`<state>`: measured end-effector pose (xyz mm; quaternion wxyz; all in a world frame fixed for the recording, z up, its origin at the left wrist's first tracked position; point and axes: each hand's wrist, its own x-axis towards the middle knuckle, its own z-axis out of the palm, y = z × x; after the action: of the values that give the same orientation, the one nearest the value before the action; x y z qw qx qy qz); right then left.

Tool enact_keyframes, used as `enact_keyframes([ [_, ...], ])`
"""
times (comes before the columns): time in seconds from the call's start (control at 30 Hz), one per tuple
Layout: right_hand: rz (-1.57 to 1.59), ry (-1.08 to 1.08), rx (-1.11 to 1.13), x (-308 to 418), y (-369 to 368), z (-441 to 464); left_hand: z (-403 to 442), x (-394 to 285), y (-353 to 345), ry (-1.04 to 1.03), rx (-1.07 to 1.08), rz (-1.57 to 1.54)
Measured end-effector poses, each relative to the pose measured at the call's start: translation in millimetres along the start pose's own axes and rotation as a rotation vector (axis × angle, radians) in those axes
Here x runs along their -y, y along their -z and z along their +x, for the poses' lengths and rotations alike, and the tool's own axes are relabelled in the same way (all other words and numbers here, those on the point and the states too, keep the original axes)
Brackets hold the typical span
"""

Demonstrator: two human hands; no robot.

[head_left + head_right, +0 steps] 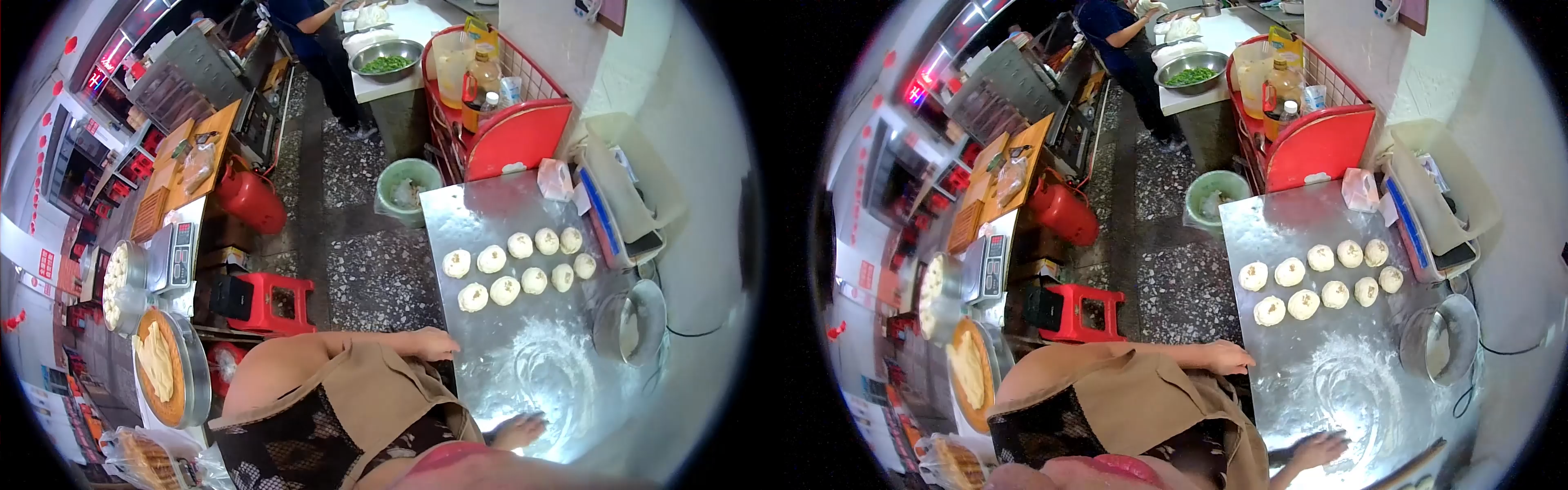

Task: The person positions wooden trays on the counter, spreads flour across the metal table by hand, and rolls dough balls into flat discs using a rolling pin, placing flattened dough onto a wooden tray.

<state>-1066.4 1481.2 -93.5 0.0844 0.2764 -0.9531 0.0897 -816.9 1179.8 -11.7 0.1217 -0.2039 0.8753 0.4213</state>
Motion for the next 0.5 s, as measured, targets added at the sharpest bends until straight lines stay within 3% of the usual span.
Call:
enact_keyframes([
  [0.03,-0.092,-0.146,0.012,-15,3,15,2,-2,0,-0.027,-0.042,-0.03],
  [0.07,-0.107,-0.145,-0.105,-36,-14,35,8,-3,2,-0.001,-0.021,-0.025],
  [0.1,-0.372,-0.117,0.027,-74,-59,50,16,-9,4,0.01,0.034,-0.02],
  [0.13,-0.469,0.038,-0.434,-104,-125,74,28,9,-14,-0.057,-0.026,-0.041],
  [0.17,-0.138,-0.097,-0.5,-83,-135,95,26,-8,1,-0.004,-0.007,-0.026],
  [0.2,-0.215,-0.092,-0.313,-53,-128,112,34,2,-11,-0.108,-0.083,-0.027],
  [0.23,-0.288,-0.071,-0.12,-23,-120,130,37,1,-11,-0.081,-0.102,-0.044],
  [0.3,-0.333,0.065,0.142,48,-79,164,44,-8,-4,0.15,-0.026,-0.239],
  [0.33,-0.315,0.199,-0.047,84,-44,163,49,5,-12,0.085,-0.084,-0.245],
  [0.4,0.274,0.149,0.098,139,-14,138,49,0,-4,0.104,-0.06,-0.407],
  [0.43,0.248,0.209,0.026,158,-27,111,50,2,-4,0.128,-0.044,-0.447],
  [0.47,0.149,0.285,0.201,169,-14,87,50,1,-3,0.127,-0.027,-0.472],
  [0.5,0.239,0.311,0.192,173,-5,64,51,2,-2,0.131,-0.017,-0.498],
])
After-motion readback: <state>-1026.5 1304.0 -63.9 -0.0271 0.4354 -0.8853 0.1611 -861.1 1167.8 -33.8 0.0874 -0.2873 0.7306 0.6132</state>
